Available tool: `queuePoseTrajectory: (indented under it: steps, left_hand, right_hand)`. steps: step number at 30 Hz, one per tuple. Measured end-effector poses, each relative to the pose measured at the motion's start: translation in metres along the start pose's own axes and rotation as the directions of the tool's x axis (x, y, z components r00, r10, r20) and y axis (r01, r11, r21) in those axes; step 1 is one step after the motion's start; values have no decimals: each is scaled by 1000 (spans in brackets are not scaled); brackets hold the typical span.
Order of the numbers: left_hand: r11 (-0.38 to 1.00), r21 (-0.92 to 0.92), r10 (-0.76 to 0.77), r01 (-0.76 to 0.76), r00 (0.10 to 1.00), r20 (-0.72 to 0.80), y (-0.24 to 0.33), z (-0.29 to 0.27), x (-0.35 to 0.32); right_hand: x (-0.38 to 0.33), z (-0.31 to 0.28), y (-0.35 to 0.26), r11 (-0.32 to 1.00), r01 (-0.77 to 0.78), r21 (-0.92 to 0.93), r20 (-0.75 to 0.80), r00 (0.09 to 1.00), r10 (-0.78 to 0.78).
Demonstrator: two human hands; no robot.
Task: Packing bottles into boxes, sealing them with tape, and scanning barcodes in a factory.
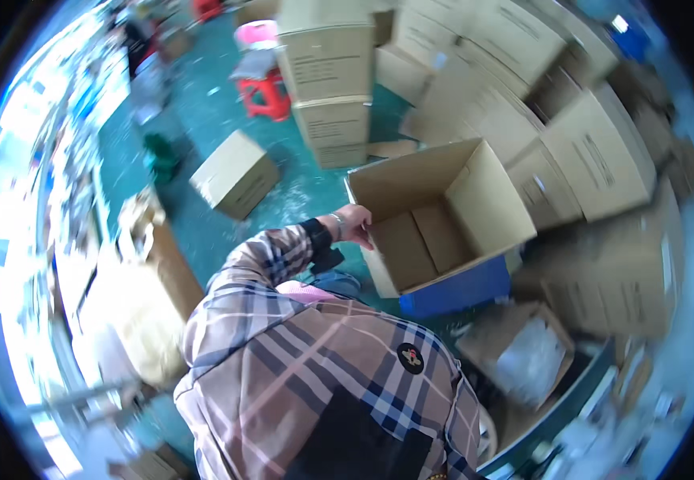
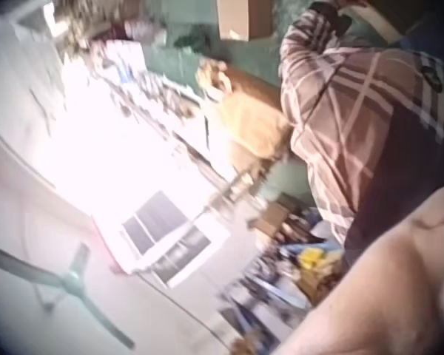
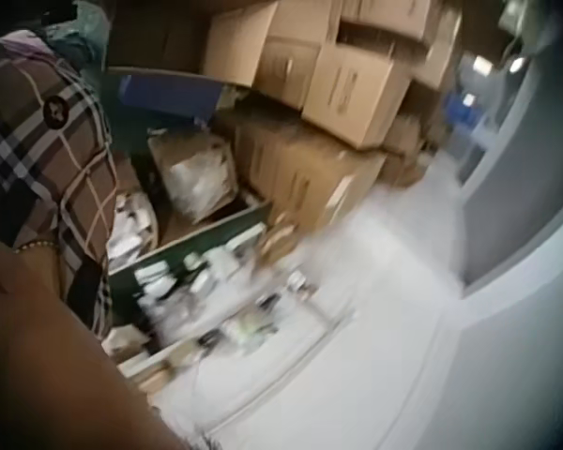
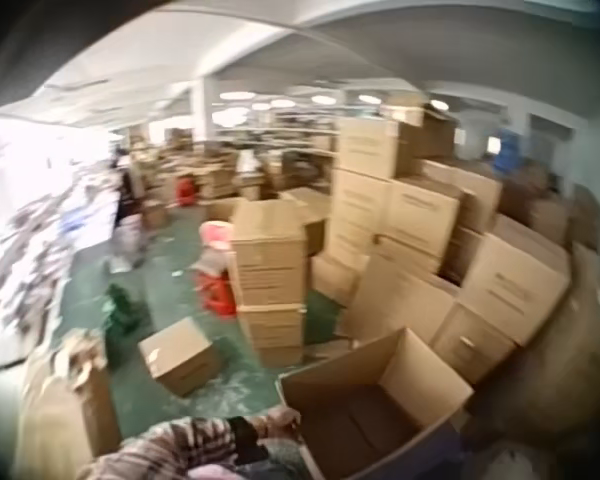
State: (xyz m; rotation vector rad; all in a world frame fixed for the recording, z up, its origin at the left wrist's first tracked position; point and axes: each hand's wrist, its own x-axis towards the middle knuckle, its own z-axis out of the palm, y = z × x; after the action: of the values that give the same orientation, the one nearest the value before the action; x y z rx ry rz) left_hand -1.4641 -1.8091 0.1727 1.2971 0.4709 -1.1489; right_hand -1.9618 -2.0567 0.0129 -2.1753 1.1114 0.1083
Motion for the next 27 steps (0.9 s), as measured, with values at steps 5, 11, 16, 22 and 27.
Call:
queuePoseTrajectory:
  steps: [5,11,16,22,27]
  left_hand:
    - [975,-138,152,-175,975,-164,-25,-122,-119]
    - [884,-278,247,-375,881,-403,-63,-205,-176]
    - [785,-340,267,-519,777,-570,-62,-257,-189]
    - [582,-546,211,-603,760,-615,-42,-376,-146]
    - [517,-606,169,-605,766,-621,4,-450,-125]
  right_hand:
    - [101,-2,-61,941,319,-112,269,922,-280]
    - [174,47,-177,821,568,-63,506,727,-464]
    - [195,111,-295,790,610,66,523,653,-548]
    - [217,160,-393,730,682,34,550,598,-584]
    - [242,171,-455,719,695,2,515,616,-597]
